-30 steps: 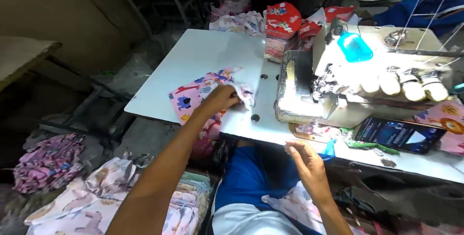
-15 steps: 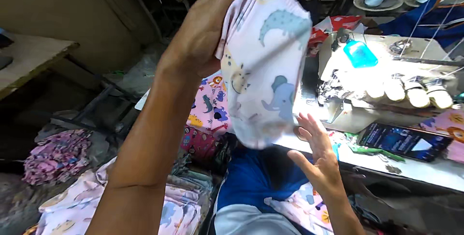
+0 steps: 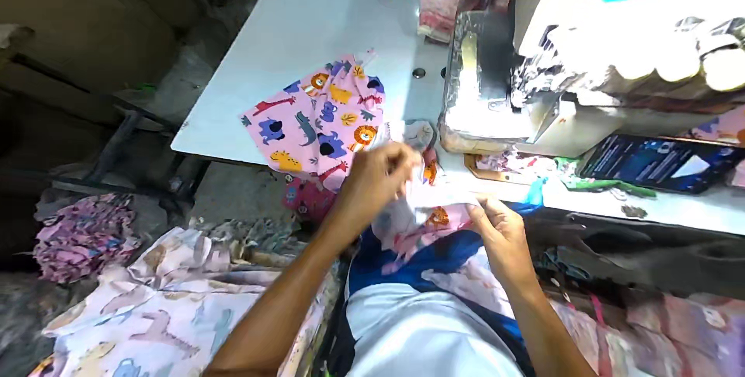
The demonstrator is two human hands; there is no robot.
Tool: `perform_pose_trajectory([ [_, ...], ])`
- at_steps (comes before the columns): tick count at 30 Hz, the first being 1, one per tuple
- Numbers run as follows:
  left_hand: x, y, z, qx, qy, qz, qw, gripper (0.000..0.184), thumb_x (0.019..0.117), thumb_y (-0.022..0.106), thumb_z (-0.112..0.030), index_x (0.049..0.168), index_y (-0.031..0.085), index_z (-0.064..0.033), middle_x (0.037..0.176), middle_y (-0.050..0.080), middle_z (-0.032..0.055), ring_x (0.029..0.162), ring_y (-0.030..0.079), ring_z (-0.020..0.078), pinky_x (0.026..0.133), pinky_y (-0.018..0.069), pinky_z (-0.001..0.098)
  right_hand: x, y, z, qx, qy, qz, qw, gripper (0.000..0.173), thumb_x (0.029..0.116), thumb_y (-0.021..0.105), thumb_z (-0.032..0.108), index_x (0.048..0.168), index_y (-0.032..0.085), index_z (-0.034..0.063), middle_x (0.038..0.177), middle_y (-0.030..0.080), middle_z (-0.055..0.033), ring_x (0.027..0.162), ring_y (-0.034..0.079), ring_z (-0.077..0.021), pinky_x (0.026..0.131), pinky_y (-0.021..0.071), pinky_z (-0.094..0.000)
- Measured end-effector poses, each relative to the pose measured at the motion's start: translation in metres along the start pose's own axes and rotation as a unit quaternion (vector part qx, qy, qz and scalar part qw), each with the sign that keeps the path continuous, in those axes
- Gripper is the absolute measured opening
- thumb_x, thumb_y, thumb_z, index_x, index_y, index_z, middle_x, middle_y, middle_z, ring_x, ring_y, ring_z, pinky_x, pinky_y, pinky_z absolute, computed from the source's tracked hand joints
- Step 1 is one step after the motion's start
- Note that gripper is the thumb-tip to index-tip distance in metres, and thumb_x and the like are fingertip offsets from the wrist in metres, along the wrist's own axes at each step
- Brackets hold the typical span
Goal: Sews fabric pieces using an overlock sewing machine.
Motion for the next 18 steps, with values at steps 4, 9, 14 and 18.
perform_pose_trajectory([
  [4, -0.065, 0.053, 0.053, -0.03, -0.071, -0.071, 0.995, 0.03, 0.095, 0.07, -0.025, 0.115, 0.068, -0.0028, 0.092, 0.069, 0.0071, 0.076, 0.067, 0.0115, 0.065, 0.0573, 0.0274, -0.002, 0.002, -0.007, 0.017, 0.007, 0.012, 1.0, 0.026, 0.1052, 0.047, 0.008, 0.11, 0.07, -0.0035, 0.114, 0.071, -0.0064, 0.1, 0.069, -0.0081, 0.088, 0.0599, -0.0259],
  [9, -0.093, 0.092, 0.083, -0.065, -0.141, -0.095, 0.983, 0.064, 0.087, 0.078, -0.032, 0.129, 0.055, 0.0103, 0.115, 0.066, 0.022, 0.102, 0.068, 0.0246, 0.085, 0.0581, 0.0368, 0.001, 0.004, 0.007, 0.083, 0.028, 0.003, 0.996, 0.025, 0.1072, 0.045, 0.01, 0.112, 0.068, 0.0043, 0.095, 0.072, 0.0032, 0.086, 0.071, -0.0065, 0.081, 0.0629, -0.0281],
  [14, -0.075, 0.085, 0.068, -0.068, -0.062, -0.12, 0.988, 0.054, 0.0939, 0.07, -0.03, 0.128, 0.058, 0.0099, 0.113, 0.068, 0.0226, 0.103, 0.068, 0.0261, 0.092, 0.0551, 0.0423, 0.008, 0.012, 0.042, 0.097, -0.024, 0.04, 0.994, 0.025, 0.1082, 0.047, 0.016, 0.115, 0.071, 0.0117, 0.097, 0.073, 0.0057, 0.086, 0.071, -0.0054, 0.08, 0.0626, -0.0271],
  [18, -0.064, 0.057, 0.067, -0.026, -0.028, -0.129, 0.991, 0.021, 0.0989, 0.064, -0.02, 0.101, 0.074, -0.002, 0.1, 0.071, 0.0113, 0.094, 0.068, 0.0201, 0.085, 0.057, 0.0423, 0.021, -0.008, 0.063, 0.069, -0.075, -0.007, 0.995, 0.021, 0.1076, 0.05, 0.019, 0.113, 0.071, 0.0158, 0.102, 0.073, 0.008, 0.092, 0.071, -0.0055, 0.085, 0.0619, -0.0287],
])
Point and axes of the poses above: each hand's wrist, its own x-axis towards the middle knuckle, its own y-axis out of the palm, z = x × y, the point moved 8 cm from there along x, towards the middle knuckle
